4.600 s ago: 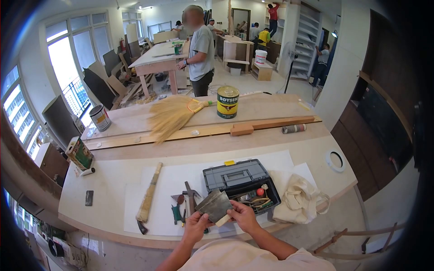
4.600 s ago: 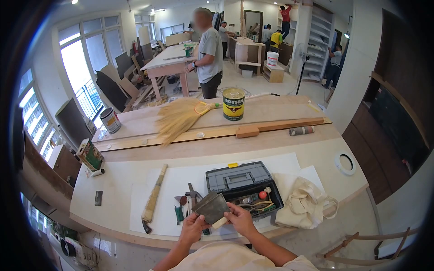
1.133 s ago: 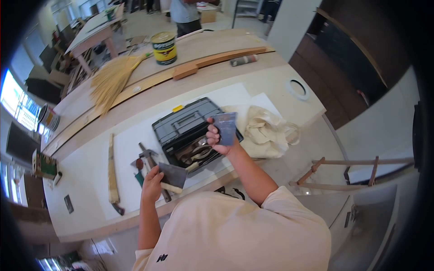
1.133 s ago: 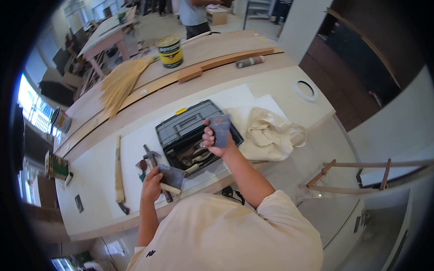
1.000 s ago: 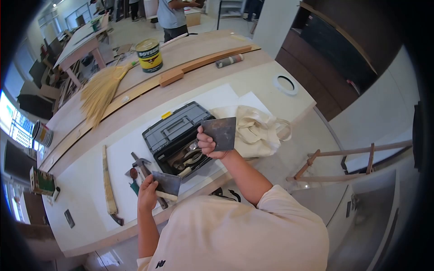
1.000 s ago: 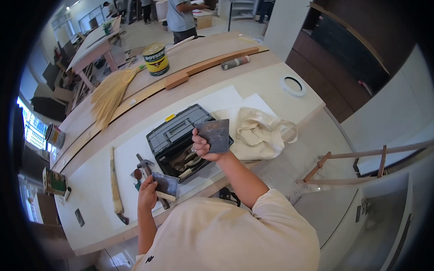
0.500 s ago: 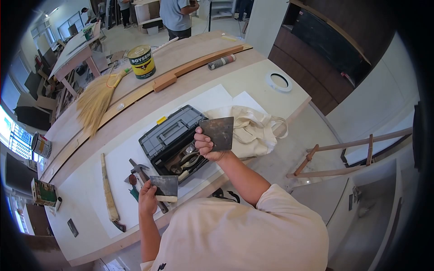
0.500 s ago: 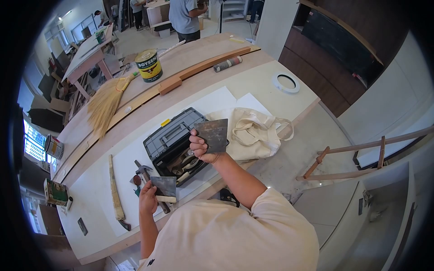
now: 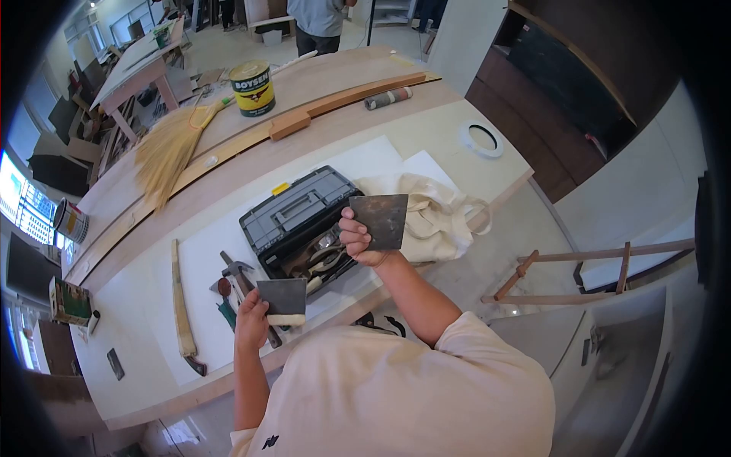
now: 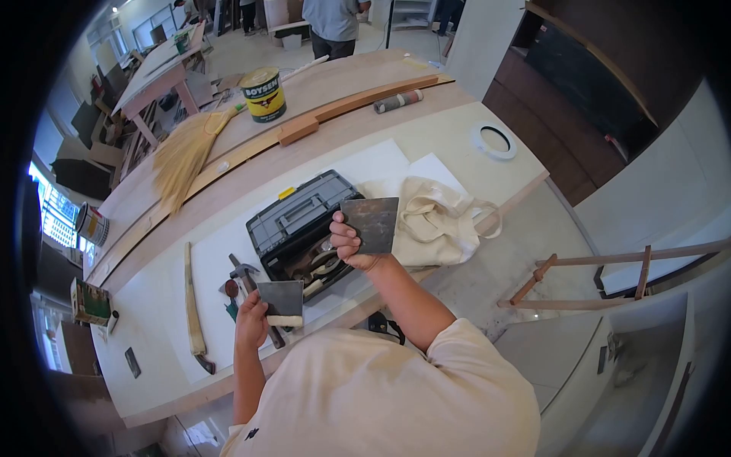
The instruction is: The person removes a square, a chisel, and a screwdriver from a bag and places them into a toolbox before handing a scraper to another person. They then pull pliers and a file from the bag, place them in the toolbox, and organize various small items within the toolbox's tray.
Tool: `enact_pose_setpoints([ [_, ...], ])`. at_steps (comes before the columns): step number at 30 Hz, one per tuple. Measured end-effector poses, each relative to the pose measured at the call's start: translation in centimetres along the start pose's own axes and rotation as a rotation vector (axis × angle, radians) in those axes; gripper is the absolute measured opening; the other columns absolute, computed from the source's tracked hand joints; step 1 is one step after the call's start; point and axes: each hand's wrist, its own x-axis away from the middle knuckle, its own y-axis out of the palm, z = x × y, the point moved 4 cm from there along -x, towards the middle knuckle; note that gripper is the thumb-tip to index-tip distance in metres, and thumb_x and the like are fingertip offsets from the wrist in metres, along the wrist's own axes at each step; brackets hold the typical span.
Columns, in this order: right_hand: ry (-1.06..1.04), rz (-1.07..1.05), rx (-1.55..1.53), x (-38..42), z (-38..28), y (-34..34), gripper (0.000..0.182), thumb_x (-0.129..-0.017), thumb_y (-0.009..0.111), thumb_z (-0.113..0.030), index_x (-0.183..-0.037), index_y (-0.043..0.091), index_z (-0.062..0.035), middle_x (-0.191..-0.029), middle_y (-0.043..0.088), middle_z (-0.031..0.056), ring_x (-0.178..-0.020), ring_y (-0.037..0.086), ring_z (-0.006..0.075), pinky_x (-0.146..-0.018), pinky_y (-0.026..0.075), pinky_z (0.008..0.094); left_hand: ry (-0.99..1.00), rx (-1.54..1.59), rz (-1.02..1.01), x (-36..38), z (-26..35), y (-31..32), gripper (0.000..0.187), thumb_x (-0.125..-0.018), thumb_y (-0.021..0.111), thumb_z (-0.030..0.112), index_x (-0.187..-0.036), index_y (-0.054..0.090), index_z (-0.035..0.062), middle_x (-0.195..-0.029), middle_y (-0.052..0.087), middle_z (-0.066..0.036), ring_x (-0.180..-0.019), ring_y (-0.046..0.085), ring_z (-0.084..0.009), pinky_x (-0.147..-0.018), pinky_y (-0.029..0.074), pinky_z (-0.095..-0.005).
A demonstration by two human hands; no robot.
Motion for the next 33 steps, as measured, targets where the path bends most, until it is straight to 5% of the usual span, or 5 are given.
enact_pose_setpoints([
  [6, 0.089, 0.046, 0.002, 0.1, 0.6, -0.3, 0.056, -0.102, 0.034, -0.049, -0.100, 0.054, 0.0033, -0.068, 0.043, 0.0076, -0.058, 0.042, 0.0153, -0.052, 0.037, 0.0259, 0.006, -0.016, 0.012, -1.0, -0.2, -0.6, 0.036, -0.089, 0.041, -0.008, -0.123, 0.052, -0.0009, -0.109, 0.062, -0.011, -0.104, 0.061, -0.0198, -0.091, 0.051, -0.0330],
  [15, 0.159, 0.181, 0.233, 0.9, 1.7, -3.3, 0.066, -0.100, 0.028, -0.059, -0.095, 0.057, 0.0009, -0.064, 0.044, 0.0074, -0.054, 0.044, 0.0163, -0.051, 0.036, 0.0286, 0.038, 0.012, 0.120, -2.8, -1.6, -2.2, 0.029, -0.092, 0.046, -0.005, -0.120, 0.053, -0.0043, -0.110, 0.060, -0.010, -0.097, 0.061, -0.0199, -0.080, 0.053, -0.0325],
  [19, 0.183, 0.566, 0.615, 0.9, 2.7, -4.0, 0.038, -0.099, 0.052, -0.043, -0.095, 0.062, -0.0064, -0.068, 0.054, 0.0022, -0.059, 0.052, 0.0117, -0.056, 0.042, 0.0262, 0.011, 0.093, 0.225, -3.0, -1.8, -2.0, 0.027, -0.093, 0.048, -0.002, -0.120, 0.053, -0.0056, -0.109, 0.062, -0.011, -0.100, 0.062, -0.0214, -0.082, 0.053, -0.0345],
  [20, -0.045, 0.915, 0.835, 0.2, 3.4, -3.8, 0.020, -0.096, 0.062, -0.030, -0.096, 0.064, -0.0092, -0.078, 0.060, -0.0014, -0.064, 0.055, 0.0086, -0.061, 0.045, 0.0250, -0.001, 0.079, 0.246, -2.9, -1.7, -1.8, 0.027, -0.094, 0.048, -0.001, -0.120, 0.054, -0.0056, -0.109, 0.063, -0.011, -0.100, 0.062, -0.0216, -0.083, 0.054, -0.0351],
  [33, 0.151, 0.869, 1.170, -0.1, 5.0, -5.3, 0.006, -0.095, 0.061, -0.015, -0.100, 0.059, -0.0134, -0.089, 0.064, -0.0008, -0.075, 0.065, 0.0120, -0.067, 0.055, 0.0296, -0.032, 0.012, 0.294, -2.2, -2.3, -2.1, 0.028, -0.095, 0.057, 0.011, -0.121, 0.057, 0.0025, -0.104, 0.065, -0.004, -0.093, 0.062, -0.0157, -0.082, 0.049, -0.0336],
])
